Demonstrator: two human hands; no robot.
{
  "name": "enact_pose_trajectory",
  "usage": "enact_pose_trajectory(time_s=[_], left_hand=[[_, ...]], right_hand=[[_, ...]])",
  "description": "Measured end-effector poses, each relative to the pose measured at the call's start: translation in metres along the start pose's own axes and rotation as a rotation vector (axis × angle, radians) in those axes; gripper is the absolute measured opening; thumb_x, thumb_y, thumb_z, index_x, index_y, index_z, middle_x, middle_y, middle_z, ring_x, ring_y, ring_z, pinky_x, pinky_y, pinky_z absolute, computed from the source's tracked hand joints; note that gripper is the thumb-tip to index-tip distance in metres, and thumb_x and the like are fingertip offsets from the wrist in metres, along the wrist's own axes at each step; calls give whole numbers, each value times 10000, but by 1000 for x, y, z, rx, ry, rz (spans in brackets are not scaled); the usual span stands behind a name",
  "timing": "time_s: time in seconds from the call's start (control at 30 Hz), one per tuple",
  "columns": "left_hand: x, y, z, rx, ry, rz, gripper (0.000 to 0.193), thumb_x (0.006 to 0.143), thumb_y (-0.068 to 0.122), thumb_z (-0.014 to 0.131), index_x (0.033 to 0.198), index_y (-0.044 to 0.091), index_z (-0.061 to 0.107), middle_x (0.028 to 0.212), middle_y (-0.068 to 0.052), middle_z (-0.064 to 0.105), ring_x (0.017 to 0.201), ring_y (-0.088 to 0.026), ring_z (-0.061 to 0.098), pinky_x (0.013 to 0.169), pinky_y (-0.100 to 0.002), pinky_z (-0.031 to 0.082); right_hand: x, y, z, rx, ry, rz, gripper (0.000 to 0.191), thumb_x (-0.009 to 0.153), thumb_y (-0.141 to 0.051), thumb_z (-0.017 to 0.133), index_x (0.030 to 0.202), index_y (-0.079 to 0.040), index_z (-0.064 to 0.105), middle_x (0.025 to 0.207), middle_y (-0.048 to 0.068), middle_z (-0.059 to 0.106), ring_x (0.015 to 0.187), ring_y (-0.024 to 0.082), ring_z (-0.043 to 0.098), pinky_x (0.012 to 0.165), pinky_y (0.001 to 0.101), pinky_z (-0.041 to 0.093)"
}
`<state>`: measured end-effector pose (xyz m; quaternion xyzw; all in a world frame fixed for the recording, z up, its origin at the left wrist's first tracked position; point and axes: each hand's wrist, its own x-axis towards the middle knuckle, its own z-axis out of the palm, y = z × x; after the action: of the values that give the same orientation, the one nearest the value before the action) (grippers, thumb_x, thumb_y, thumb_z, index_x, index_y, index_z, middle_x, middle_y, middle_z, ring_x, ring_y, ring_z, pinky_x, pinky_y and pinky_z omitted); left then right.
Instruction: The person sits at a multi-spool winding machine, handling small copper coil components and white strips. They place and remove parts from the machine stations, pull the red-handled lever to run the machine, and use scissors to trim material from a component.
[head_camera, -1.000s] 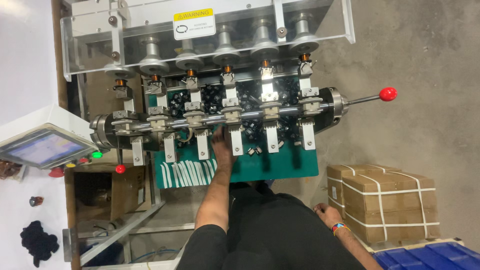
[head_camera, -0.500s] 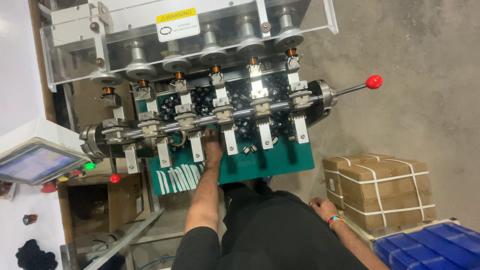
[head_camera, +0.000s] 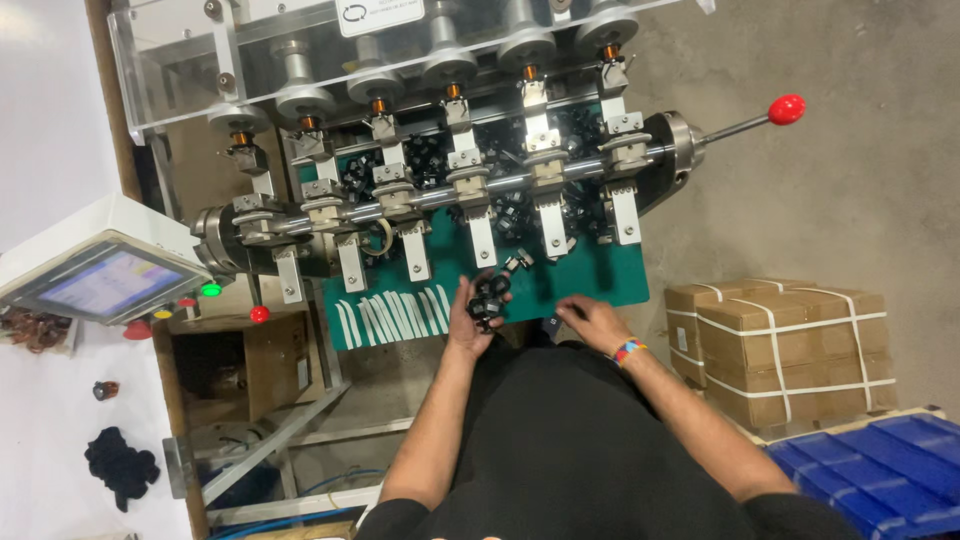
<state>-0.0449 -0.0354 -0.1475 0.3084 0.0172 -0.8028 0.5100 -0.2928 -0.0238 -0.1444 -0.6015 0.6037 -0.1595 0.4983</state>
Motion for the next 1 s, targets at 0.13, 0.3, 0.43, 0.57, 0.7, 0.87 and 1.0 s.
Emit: enact_pose_trajectory(time_s=[0.13,0.3,0.43,0.57,0.7,0.87,1.0], left_hand=[[-6,-18,8,327,-45,49,348,1002,273,576,1301,96,571,1368,-105,644,944,-174,682,487,-243,470],[-5,-21,8,439,30,169,317,972,238,575,1239,73,624,1378,-38,663,833,-115,626,471,-230,478],[-5,-18,7,594,177,-7,366,987,357,592,1179,51,651,998,-73,707,735,-110,675,421,-221,453],[-5,-25,12,681,9,-243,424,1000,447,615,1142,52,680,826,-62,703,611,-98,658,398,-202,432],[0,-41,24,598,-31,-282,375,998,437,642,1099,78,674,795,-73,700,561,-106,636,381,-193,418],[3,-56,41,549,-21,-364,451,1012,485,608,1111,49,657,871,-75,712,660,-120,691,386,-202,430],[3,-61,49,454,-61,-426,500,975,462,563,1266,59,615,1040,-94,725,765,-137,718,406,-205,453]], right_hand=[[39,-47,16,414,-147,65,403,962,-328,715,1199,-12,634,997,42,723,884,111,677,766,294,545],[40,-59,22,572,-58,-81,416,892,-201,793,1142,10,536,908,58,701,840,100,699,750,293,576],[16,-47,7,235,111,-225,475,853,-153,791,1234,-22,540,1030,87,704,903,176,670,790,334,567],[-2,-44,-10,103,54,-400,497,862,-118,733,1310,-53,527,1172,100,714,1078,233,712,898,366,561],[-14,-39,-26,246,68,-424,511,929,-136,683,1392,-52,482,1307,111,680,1192,248,670,940,375,538],[-20,-12,-38,147,107,-287,356,903,-225,788,1216,-79,701,1137,99,738,1017,203,726,846,343,586],[-13,10,-45,417,198,-124,310,953,-218,742,1204,-39,712,1045,50,768,936,131,689,815,305,569]])
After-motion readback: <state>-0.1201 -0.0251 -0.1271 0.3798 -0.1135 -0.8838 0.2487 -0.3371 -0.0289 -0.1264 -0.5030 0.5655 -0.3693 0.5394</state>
